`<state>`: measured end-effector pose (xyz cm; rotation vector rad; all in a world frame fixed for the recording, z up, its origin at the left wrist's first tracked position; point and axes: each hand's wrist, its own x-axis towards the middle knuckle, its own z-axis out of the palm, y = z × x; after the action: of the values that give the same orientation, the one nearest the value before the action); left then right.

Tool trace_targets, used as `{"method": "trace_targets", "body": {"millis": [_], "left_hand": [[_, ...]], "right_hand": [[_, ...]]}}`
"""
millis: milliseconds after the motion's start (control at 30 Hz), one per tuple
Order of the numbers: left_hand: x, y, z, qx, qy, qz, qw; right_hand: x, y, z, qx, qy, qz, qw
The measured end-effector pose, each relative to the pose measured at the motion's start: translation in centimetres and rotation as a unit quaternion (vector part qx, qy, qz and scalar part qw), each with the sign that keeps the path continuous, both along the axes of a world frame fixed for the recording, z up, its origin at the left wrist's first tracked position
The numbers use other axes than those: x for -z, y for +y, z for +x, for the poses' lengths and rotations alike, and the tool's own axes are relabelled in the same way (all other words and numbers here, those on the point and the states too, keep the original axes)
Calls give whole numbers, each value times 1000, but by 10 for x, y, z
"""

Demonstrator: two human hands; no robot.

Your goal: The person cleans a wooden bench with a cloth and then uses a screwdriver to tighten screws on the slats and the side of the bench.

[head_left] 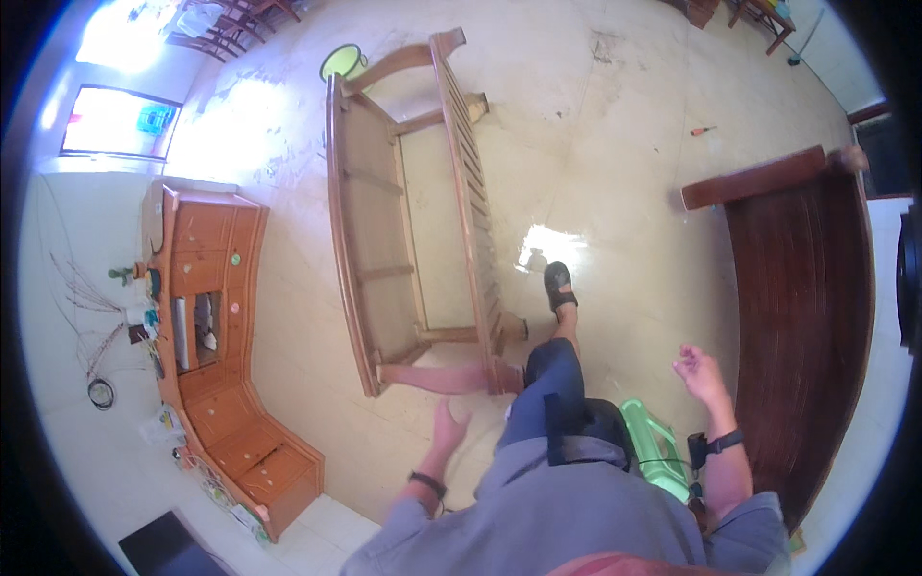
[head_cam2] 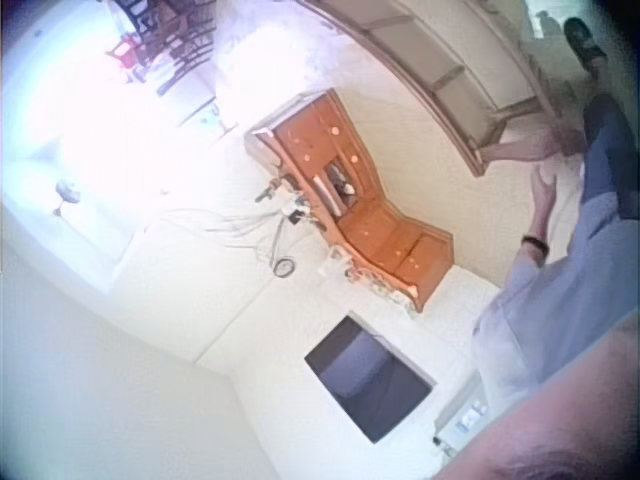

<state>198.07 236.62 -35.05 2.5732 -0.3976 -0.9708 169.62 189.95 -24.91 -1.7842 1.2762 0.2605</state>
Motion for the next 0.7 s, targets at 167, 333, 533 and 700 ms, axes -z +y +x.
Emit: {"method": "trace_targets", "body": {"millis": [167, 333, 533, 700], "left_hand": [[-47, -36, -32, -251, 79, -78, 962], [-113, -115, -10, -337, 137, -166, 917], [-107, -192, 32, -386, 167, -258, 870], [-147, -301, 107, -276, 143, -211, 927]], "right_hand": [[-23, -82, 105, -115, -17, -18, 993], [-43, -151, 200, -104, -111, 8, 988], [-52, -255, 337, -111, -241, 28, 964], [-75, -373, 421, 42, -303, 218, 927]]}}
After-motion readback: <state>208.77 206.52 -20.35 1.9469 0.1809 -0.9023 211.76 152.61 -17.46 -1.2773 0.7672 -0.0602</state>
